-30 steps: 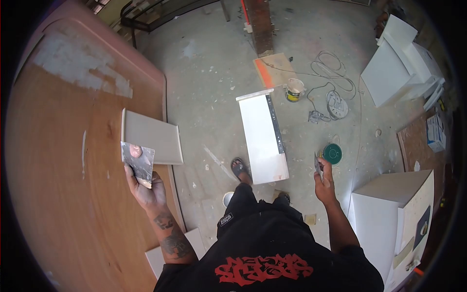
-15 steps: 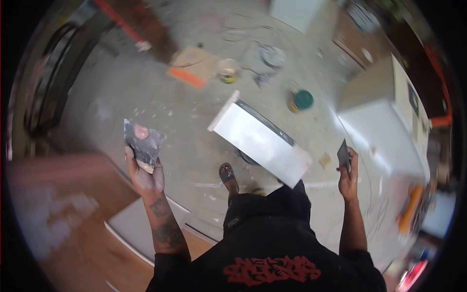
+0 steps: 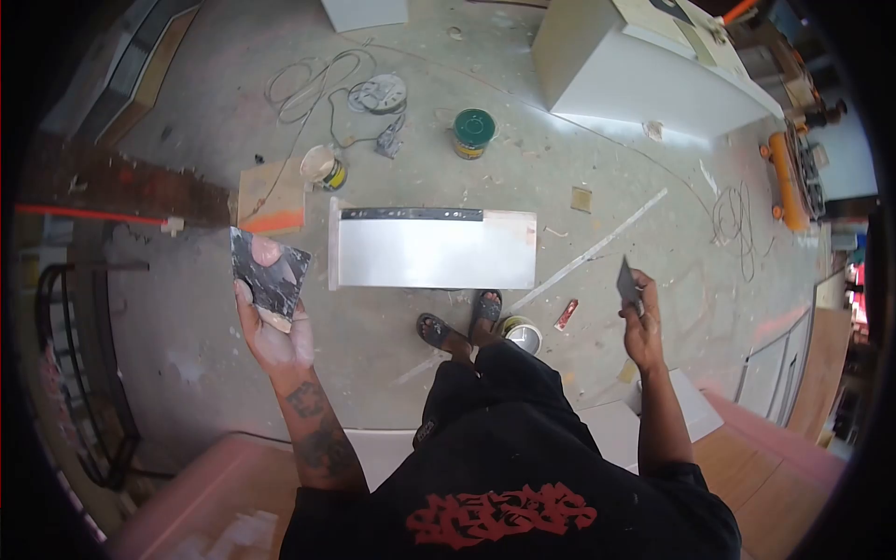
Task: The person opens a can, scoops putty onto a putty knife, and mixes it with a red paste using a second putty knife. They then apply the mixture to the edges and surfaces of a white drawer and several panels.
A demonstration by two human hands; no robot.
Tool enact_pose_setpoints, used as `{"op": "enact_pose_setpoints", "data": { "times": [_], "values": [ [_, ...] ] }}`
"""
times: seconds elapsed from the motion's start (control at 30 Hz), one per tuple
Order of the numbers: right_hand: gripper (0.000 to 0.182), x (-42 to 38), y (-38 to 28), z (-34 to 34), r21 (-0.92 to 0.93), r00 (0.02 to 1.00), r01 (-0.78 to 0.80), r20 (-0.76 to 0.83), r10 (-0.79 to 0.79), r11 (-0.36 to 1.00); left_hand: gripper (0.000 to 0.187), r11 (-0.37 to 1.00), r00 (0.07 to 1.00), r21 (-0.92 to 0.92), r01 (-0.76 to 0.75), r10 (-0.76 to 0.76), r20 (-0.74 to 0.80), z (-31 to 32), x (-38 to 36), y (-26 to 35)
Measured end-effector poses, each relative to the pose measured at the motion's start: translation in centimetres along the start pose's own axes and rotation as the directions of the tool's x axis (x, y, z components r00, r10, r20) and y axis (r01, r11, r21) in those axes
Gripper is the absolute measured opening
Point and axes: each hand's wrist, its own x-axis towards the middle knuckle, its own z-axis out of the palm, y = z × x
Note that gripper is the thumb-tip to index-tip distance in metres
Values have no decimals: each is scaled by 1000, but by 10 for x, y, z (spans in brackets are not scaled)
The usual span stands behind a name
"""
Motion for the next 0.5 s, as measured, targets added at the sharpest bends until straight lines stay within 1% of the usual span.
{"op": "enact_pose_setpoints", "data": {
  "times": [0.03, 0.1, 0.2, 0.3, 0.33, 0.43, 0.5],
  "values": [
    [50, -3, -2, 6, 10, 999, 43, -8, -43, 999, 38, 1000, 1000, 20, 14, -14, 12, 12, 2, -7],
    [43, -13, -6, 21, 104, 1000, 7, -3, -7, 995, 39, 997, 999, 61, 42, -44, 29, 29, 0, -17],
    [46, -16, -7, 28, 155, 997, -29, 71, 19, 987, 39, 992, 995, 111, 64, -72, 68, 52, -8, -28],
    [52, -9, 20, 37, -10, 988, 1, 153, 0, 1000, 39, 988, 990, 151, 24, -44, 132, 71, -20, -25],
    [52, -8, 26, 40, -6, 985, 9, 170, -8, 1000, 39, 984, 989, 176, 14, -40, 144, 71, -20, -23],
    [49, -7, 42, 42, -145, 980, -2, 196, 31, 989, 39, 965, 985, 260, 18, -61, 162, 73, -23, -17],
    [45, -14, 44, 41, -118, 987, -4, 159, 23, 993, 40, 957, 985, 291, 9, -58, 160, 76, -23, -18]
  ]
}}
